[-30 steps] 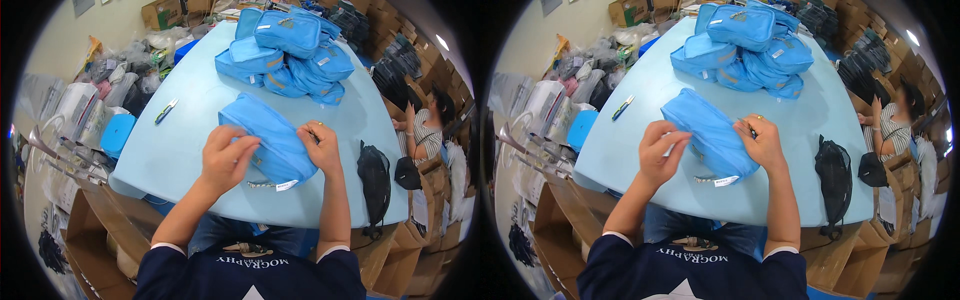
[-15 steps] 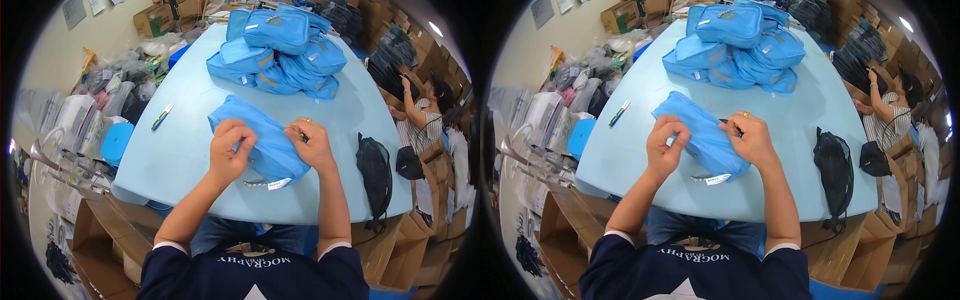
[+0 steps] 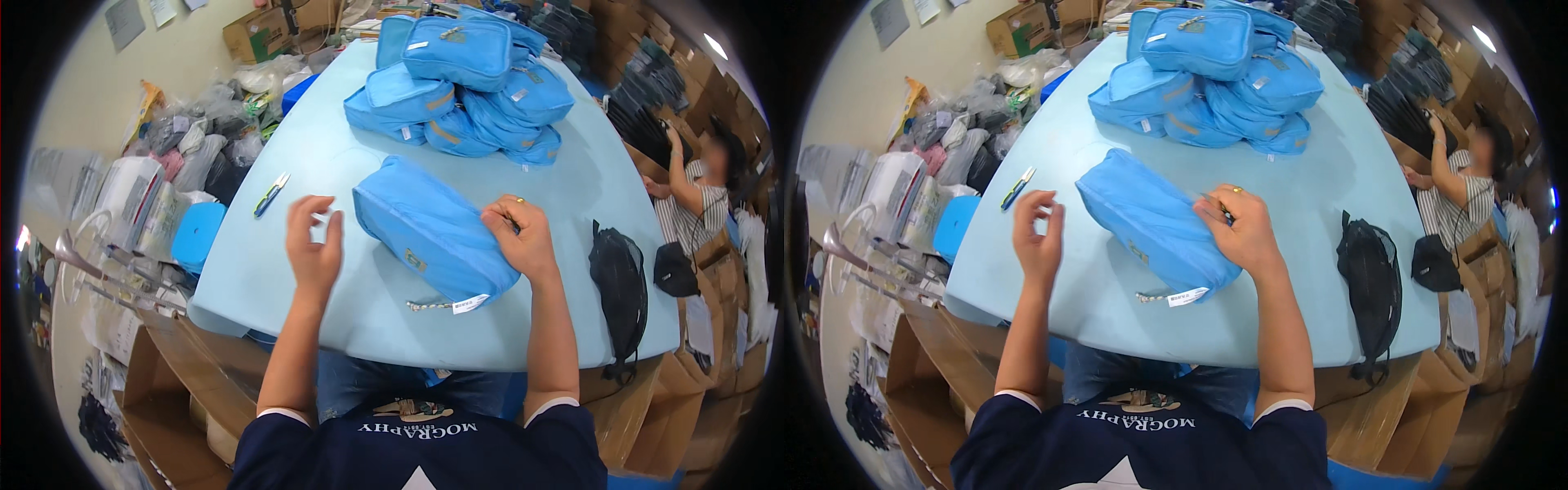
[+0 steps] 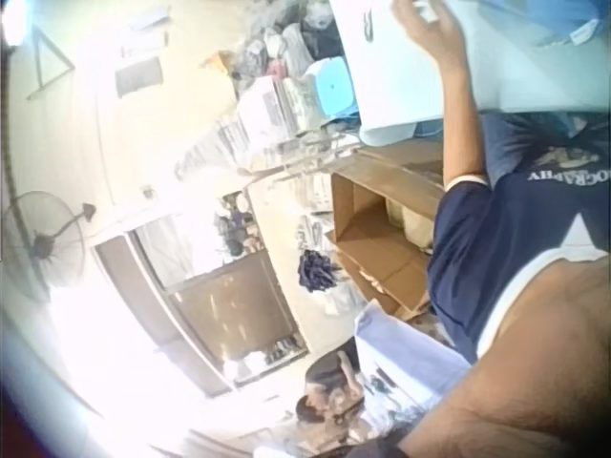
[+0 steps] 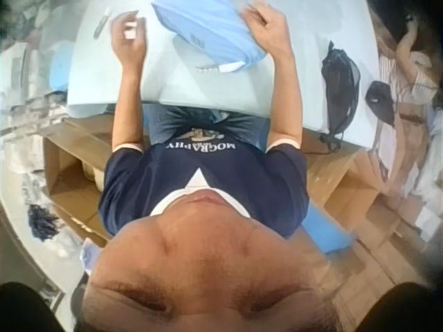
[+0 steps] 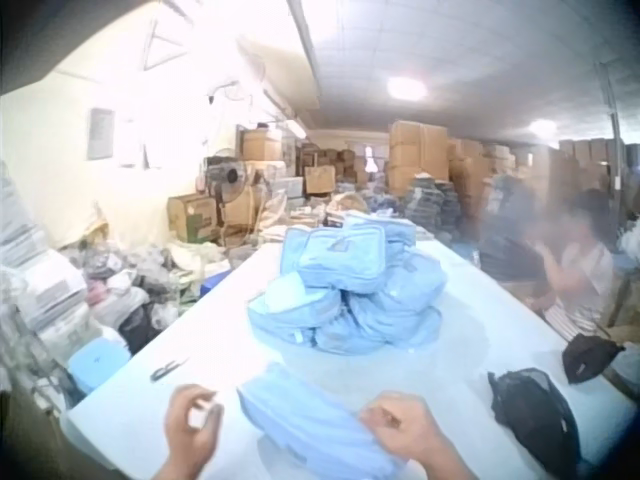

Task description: Trimming loose threads and inspecting small fabric bags at a workshop table.

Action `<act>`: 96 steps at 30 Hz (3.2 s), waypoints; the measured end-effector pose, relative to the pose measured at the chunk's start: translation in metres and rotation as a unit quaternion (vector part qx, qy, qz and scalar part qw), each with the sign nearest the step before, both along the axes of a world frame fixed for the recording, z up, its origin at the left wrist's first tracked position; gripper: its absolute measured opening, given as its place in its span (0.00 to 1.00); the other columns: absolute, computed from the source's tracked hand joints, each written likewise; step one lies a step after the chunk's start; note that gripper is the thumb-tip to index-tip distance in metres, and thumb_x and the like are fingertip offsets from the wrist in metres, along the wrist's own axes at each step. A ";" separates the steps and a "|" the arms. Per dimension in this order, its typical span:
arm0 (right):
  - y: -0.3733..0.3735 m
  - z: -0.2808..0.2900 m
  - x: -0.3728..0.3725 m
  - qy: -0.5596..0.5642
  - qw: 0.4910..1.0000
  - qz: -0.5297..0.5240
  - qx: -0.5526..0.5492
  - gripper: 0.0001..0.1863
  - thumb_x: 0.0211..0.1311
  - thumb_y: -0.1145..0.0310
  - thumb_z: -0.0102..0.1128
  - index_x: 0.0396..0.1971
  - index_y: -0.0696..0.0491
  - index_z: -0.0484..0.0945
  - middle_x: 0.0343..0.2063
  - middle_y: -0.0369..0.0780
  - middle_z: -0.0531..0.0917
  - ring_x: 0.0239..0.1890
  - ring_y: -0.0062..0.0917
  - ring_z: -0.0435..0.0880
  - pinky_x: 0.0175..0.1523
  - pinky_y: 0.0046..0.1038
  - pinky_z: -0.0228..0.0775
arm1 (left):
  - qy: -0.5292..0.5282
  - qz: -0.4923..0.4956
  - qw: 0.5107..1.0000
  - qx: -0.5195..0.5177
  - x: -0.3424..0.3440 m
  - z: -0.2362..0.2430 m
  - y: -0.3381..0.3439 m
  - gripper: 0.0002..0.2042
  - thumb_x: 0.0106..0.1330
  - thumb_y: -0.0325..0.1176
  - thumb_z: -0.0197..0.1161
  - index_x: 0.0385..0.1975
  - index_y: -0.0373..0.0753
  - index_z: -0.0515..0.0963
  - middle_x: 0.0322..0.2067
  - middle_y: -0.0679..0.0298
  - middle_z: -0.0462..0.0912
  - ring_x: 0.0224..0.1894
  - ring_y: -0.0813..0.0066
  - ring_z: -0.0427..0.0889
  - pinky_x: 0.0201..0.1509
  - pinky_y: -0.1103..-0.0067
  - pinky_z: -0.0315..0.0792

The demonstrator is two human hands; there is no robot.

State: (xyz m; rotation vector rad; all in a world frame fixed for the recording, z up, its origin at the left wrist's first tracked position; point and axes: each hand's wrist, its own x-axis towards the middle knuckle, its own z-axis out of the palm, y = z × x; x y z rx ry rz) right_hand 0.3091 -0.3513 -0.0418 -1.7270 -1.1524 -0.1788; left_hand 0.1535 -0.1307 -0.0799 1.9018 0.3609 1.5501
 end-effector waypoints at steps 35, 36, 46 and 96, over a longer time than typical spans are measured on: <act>-0.077 -0.029 -0.037 0.105 0.961 -0.202 0.158 0.12 0.65 0.68 0.52 0.39 0.61 0.76 0.31 0.37 0.77 0.26 0.14 0.70 0.31 0.16 0.63 | 0.186 -0.313 0.808 0.464 0.050 -0.026 -0.101 0.07 0.46 0.23 0.56 0.27 0.33 0.75 0.47 0.53 0.72 0.59 0.56 0.64 0.63 0.57 0.58; -0.083 -0.037 -0.035 0.164 0.946 -0.229 0.162 0.13 0.66 0.66 0.52 0.40 0.61 0.76 0.30 0.36 0.77 0.26 0.13 0.70 0.31 0.16 0.63 | 0.182 -0.324 0.802 0.468 0.051 -0.026 -0.103 0.07 0.46 0.23 0.56 0.27 0.33 0.75 0.47 0.53 0.72 0.59 0.56 0.64 0.63 0.57 0.58; -0.115 -0.096 -0.029 0.373 0.781 -0.364 0.344 0.12 0.64 0.65 0.55 0.34 0.60 0.75 0.22 0.31 0.75 0.24 0.12 0.70 0.30 0.16 0.62 | 0.296 -0.433 0.780 0.340 0.058 -0.027 -0.116 0.06 0.55 0.30 0.61 0.31 0.37 0.77 0.56 0.59 0.69 0.63 0.58 0.60 0.62 0.59 0.58; -0.117 -0.105 -0.058 0.289 0.918 -0.196 0.186 0.08 0.64 0.73 0.51 0.37 0.61 0.76 0.15 0.32 0.71 0.17 0.12 0.69 0.23 0.16 0.61 | 0.269 -0.294 0.892 0.214 -0.002 -0.018 -0.011 0.14 0.45 0.12 0.54 0.33 0.33 0.73 0.39 0.53 0.81 0.44 0.57 0.80 0.49 0.71 0.73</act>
